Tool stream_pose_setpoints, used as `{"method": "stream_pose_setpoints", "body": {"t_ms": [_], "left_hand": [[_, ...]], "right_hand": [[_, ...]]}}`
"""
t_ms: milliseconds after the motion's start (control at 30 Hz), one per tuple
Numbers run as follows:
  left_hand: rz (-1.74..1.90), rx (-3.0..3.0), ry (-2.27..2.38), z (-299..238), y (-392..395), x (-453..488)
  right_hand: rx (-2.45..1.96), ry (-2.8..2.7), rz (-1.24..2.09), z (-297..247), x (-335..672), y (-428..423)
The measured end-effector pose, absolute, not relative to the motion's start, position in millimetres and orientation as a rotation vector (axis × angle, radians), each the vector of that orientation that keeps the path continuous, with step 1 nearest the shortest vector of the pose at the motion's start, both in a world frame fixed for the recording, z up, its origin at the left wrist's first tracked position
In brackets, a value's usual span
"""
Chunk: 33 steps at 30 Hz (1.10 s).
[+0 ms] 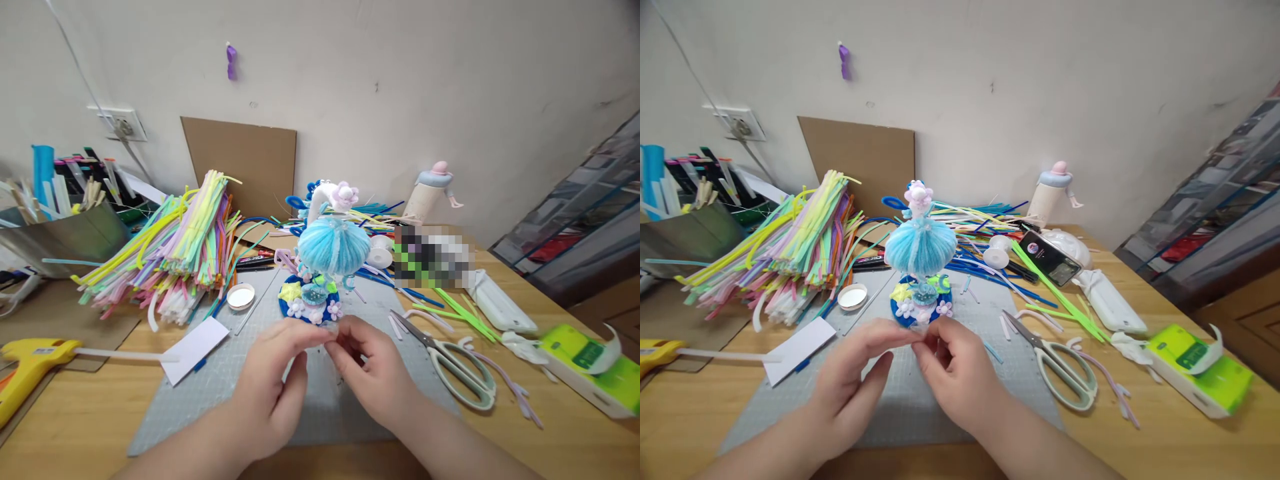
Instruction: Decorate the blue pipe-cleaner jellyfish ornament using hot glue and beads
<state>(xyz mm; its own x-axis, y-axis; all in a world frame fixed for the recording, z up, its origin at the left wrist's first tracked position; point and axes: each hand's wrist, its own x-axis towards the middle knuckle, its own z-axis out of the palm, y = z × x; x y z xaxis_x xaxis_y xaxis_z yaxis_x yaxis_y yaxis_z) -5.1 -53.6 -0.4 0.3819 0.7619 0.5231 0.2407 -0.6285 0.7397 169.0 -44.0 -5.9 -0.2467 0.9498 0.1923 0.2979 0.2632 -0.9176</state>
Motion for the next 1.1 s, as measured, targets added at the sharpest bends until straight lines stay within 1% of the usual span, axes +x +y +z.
{"method": "stream_pose_setpoints", "body": {"t_ms": [100, 167, 233, 433, 633, 733, 900, 1100], "left_hand": [[1.274, 2.381, 0.727, 5.4, -59.2, -7.3], [1.304, 2.46, 0.731, 6.2, -62.0, -7.2], [1.314, 2.457, 0.781, 5.3, -63.9, -6.1], [1.403, 2.241, 0.828, 2.8, -63.4, -2.3], [1.531, 2.157, 0.703, 6.9, -68.1, 1.6], [1.579, 2.158, 0.805, 8.5, -69.4, 3.8], [1.415, 2.331, 1.112, 11.7, -64.9, 3.2], [1.289, 2.471, 1.268, 17.6, -61.8, 0.7]], "right_hand": [[-1.023, -1.737, 0.774, -2.6, 170.1, -48.5], [-0.966, -1.747, 0.672, -2.3, 171.1, -50.0], [-0.95, -1.748, 0.691, -3.2, 171.5, -50.4], [-1.026, -1.743, 0.958, -6.1, 172.0, -50.2], [-0.927, -1.898, 0.907, -1.3, 172.4, -54.3], [-0.948, -1.909, 0.835, -1.3, 170.9, -56.2], [-0.914, -1.92, 0.736, -2.7, 171.7, -57.4], [-0.724, -2.087, 0.583, 2.4, 171.2, -62.7]]}}
